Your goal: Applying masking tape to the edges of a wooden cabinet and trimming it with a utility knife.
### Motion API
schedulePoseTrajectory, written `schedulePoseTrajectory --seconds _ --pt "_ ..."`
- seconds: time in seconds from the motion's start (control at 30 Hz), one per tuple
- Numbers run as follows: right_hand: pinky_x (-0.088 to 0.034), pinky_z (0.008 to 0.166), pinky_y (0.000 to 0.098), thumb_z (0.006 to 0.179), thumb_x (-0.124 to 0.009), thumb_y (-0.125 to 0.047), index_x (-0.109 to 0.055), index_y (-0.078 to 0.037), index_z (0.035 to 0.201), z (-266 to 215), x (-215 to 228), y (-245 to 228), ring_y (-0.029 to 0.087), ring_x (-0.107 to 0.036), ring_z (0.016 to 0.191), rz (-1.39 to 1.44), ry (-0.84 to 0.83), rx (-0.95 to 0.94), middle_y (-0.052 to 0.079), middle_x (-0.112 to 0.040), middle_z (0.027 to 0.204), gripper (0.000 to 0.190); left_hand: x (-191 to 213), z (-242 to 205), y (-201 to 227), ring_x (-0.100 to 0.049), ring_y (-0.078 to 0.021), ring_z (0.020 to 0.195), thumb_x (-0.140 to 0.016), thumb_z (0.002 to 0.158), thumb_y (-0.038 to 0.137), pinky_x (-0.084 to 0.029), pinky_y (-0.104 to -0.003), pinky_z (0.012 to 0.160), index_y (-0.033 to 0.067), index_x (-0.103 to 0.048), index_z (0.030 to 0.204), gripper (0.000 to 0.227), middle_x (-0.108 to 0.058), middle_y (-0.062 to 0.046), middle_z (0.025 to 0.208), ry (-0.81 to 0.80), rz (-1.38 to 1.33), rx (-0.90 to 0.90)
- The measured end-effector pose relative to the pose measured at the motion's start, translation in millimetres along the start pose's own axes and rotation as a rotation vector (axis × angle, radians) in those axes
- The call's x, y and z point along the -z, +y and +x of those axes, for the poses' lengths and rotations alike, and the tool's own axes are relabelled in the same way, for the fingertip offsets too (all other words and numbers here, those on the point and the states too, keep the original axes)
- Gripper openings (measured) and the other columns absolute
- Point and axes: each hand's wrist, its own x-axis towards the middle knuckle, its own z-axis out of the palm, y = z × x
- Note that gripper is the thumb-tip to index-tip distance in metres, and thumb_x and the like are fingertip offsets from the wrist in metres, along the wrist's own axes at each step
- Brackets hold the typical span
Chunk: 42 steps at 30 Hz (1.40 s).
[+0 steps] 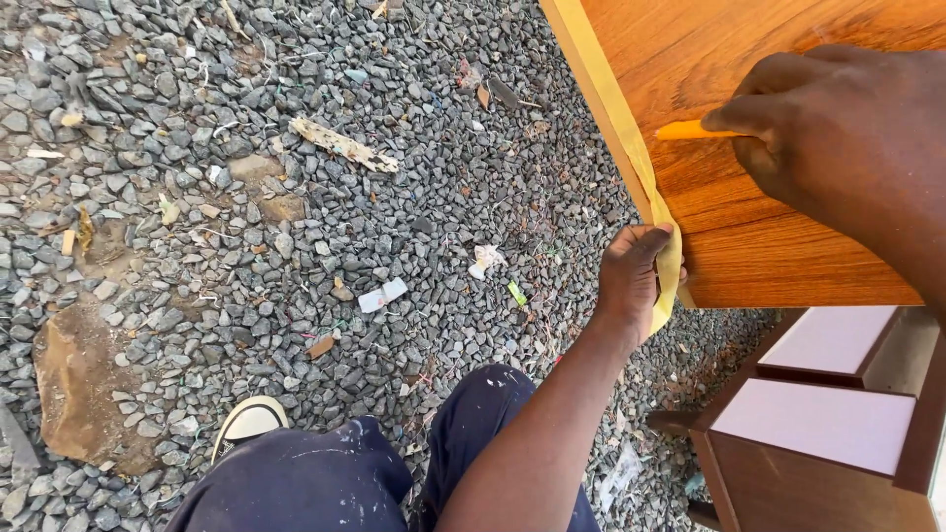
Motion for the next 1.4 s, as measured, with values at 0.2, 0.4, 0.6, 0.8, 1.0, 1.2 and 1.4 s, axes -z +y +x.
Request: schedulePoseTrajectory --seconds 0.2,0.4,0.6,0.8,1.0,1.2,1.4 --pt "-0.051 0.056 0.0314 0.114 -0.053 -0.061 -0.067 -0.04 0.139 -0.9 -24.9 -14.8 0.012 -0.078 0.081 0.189 -0.047 -0.224 -0.017 -0.075 0.094 0.035 7.6 2.0 -1.6 -0.057 -0.0196 0.075 -0.083 0.074 0.029 -0.052 -0.032 0.059 0.0135 -0.06 0.094 0.034 -0.063 -0.005 0.085 -0.049 -0.02 -0.017" --pt "-0.048 0.053 0.0512 0.116 -0.06 -0.04 -0.06 -0.015 0.15 1.0 -30.3 -26.4 0.039 -0.071 0.073 0.609 0.077 -0.276 0.006 -0.077 0.102 0.042 15.7 -8.7 8.1 -0.052 -0.0163 0.07 -0.076 0.086 0.028 -0.059 -0.039 0.072 0.0136 -0.051 0.095 0.031 -0.05 -0.007 0.092 -0.188 0.001 -0.076" --pt "-0.045 0.067 0.0658 0.101 -0.057 -0.014 -0.051 -0.005 0.137 0.0 3.8 -35.8 0.055 -0.062 0.094 1.137 0.028 -0.416 0.022 -0.066 0.124 0.038 34.2 -21.3 12.0 -0.048 -0.0127 0.065 -0.06 0.097 0.011 -0.064 -0.042 0.085 0.0089 -0.05 0.085 0.016 -0.046 -0.01 0.092 -0.23 0.218 -0.188" --pt "-0.032 0.048 0.0372 0.103 -0.062 -0.039 -0.065 -0.011 0.121 -7.9 54.1 -53.2 0.021 -0.044 0.056 1.395 -0.435 -0.662 0.011 -0.058 0.078 0.033 53.3 -33.9 40.7 -0.057 -0.0136 0.078 -0.067 0.094 0.035 -0.06 -0.023 0.074 0.0071 -0.054 0.102 0.032 -0.057 -0.006 0.095 -0.166 0.546 -0.217" --pt "-0.046 0.063 0.0367 0.098 -0.06 -0.047 -0.065 -0.016 0.132 -16.3 40.1 -109.2 0.021 -0.064 0.06 1.681 -0.504 -0.884 0.012 -0.07 0.07 0.047 53.5 -42.1 96.2 -0.06 -0.014 0.08 -0.073 0.093 0.027 -0.064 -0.033 0.072 0.008 -0.063 0.103 0.023 -0.059 -0.004 0.093 -0.231 0.456 -0.412" --pt "-0.058 0.085 0.0456 0.106 -0.058 -0.028 -0.065 0.002 0.119 -26.7 -2.3 -178.9 0.027 -0.07 0.089 2.314 0.027 -0.866 0.02 -0.069 0.099 0.034 44.9 -64.5 137.6 -0.061 -0.0144 0.083 -0.074 0.095 0.019 -0.066 -0.032 0.069 0.0005 -0.066 0.109 0.024 -0.058 -0.011 0.087 -0.104 0.565 -0.452" --pt "-0.05 0.058 0.0254 0.1 -0.072 -0.026 -0.067 0.002 0.113 4.5 12.8 -180.4 0.013 -0.059 0.064 2.444 0.256 -0.983 0.007 -0.057 0.081 0.031 35.0 -78.4 154.6 -0.063 -0.0131 0.075 -0.077 0.093 0.019 -0.067 -0.033 0.066 0.0011 -0.072 0.108 0.024 -0.063 -0.014 0.082 -0.059 0.68 -0.438"
